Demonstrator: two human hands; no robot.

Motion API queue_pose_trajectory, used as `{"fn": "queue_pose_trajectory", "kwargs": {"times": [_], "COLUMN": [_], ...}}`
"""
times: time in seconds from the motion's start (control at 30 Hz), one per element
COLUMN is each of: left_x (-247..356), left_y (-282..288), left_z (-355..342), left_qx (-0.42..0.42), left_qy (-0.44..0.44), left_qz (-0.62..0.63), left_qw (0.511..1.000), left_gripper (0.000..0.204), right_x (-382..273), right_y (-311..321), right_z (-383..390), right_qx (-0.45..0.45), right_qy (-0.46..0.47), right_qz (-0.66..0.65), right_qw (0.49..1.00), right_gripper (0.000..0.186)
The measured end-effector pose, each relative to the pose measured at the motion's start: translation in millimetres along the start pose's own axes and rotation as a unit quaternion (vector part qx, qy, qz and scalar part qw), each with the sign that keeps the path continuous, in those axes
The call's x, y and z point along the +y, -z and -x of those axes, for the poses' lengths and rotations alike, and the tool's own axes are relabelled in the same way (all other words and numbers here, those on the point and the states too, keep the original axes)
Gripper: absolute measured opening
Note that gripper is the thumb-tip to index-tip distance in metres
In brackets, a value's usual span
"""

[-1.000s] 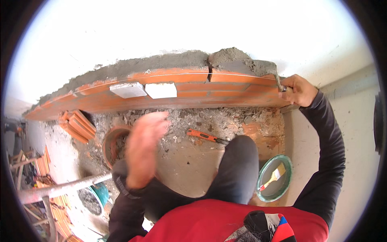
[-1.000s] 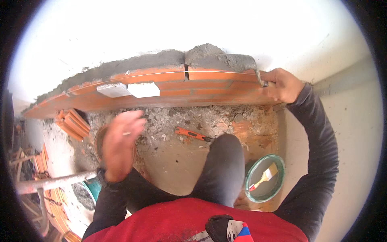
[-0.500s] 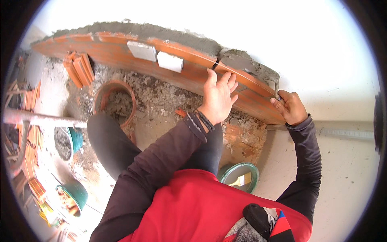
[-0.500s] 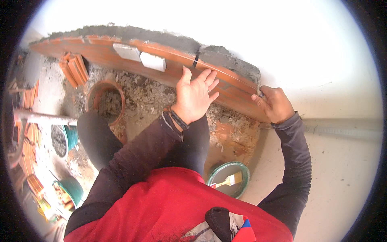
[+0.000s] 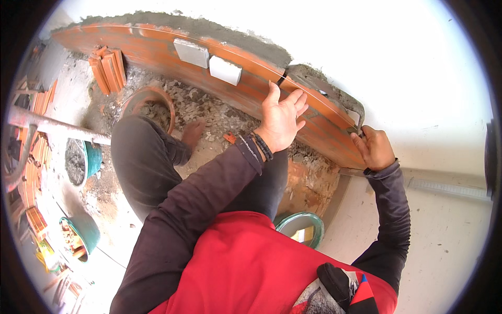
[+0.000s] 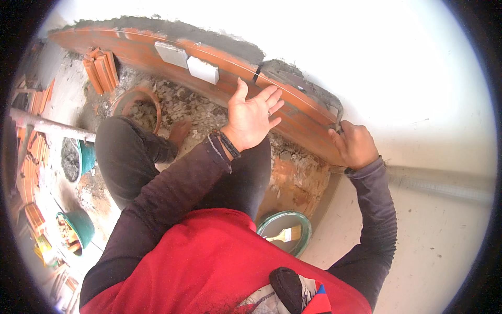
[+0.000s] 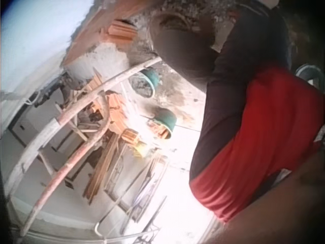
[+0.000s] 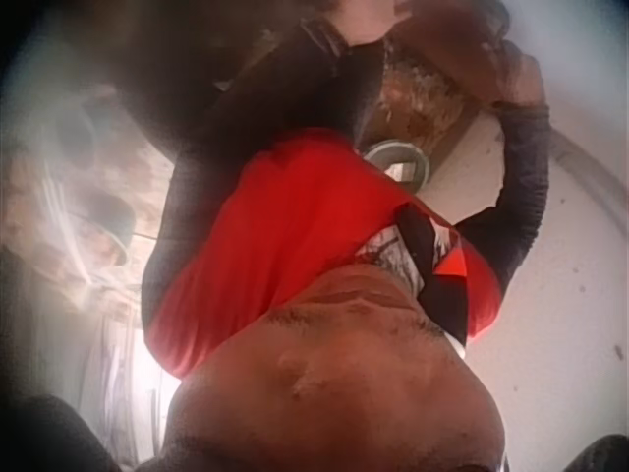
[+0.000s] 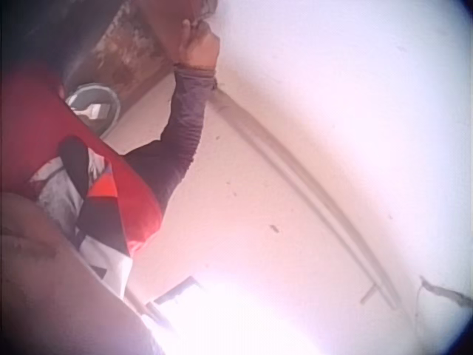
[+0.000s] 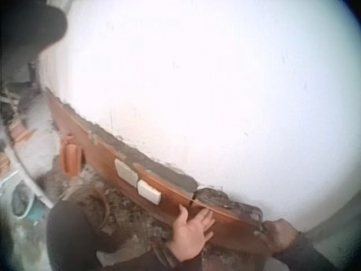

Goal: The person uses a trowel to scoop mortar from a bucket and apply it to a low brick wall, smoothing the mixture across the bricks and gaps.

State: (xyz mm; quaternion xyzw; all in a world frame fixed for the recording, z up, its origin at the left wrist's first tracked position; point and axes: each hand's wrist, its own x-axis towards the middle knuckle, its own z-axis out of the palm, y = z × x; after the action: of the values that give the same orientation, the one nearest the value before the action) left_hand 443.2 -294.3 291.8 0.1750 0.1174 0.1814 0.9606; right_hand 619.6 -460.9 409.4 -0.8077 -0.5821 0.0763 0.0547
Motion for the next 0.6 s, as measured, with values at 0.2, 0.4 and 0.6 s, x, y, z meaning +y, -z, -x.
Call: {"fn": "queue_pose_trajectory", "kwargs": {"times": [0.2,0.4,0.6], "left_x": [5.5,9.0,10.2], "left_y": [2.2,4.8,12.0], "left_z": [-1.0,-1.1,-0.6], "left_qx": [-0.02,-0.033,-0.042], "left_qy": [0.025,0.039,0.048], "left_qz": [-0.002,0.01,0.023], "left_qw": [0.999,0.999,0.998], "left_gripper": [0.105,0.103,0.101], "right_x": [-2.8,-15.8,-23.8], "right_y": [3.3,4.2,19.0], "right_z": [-2.1,-4.9,-4.7], "right_qx": [-0.003,-0.004,-0.034], "right_qy": [-0.037,-0.06,-0.08], "right_qz": [0.005,0.02,0.088], "right_qw": [0.999,0.998,0.992], "right_gripper": [0.03,0.031,0.031]}}
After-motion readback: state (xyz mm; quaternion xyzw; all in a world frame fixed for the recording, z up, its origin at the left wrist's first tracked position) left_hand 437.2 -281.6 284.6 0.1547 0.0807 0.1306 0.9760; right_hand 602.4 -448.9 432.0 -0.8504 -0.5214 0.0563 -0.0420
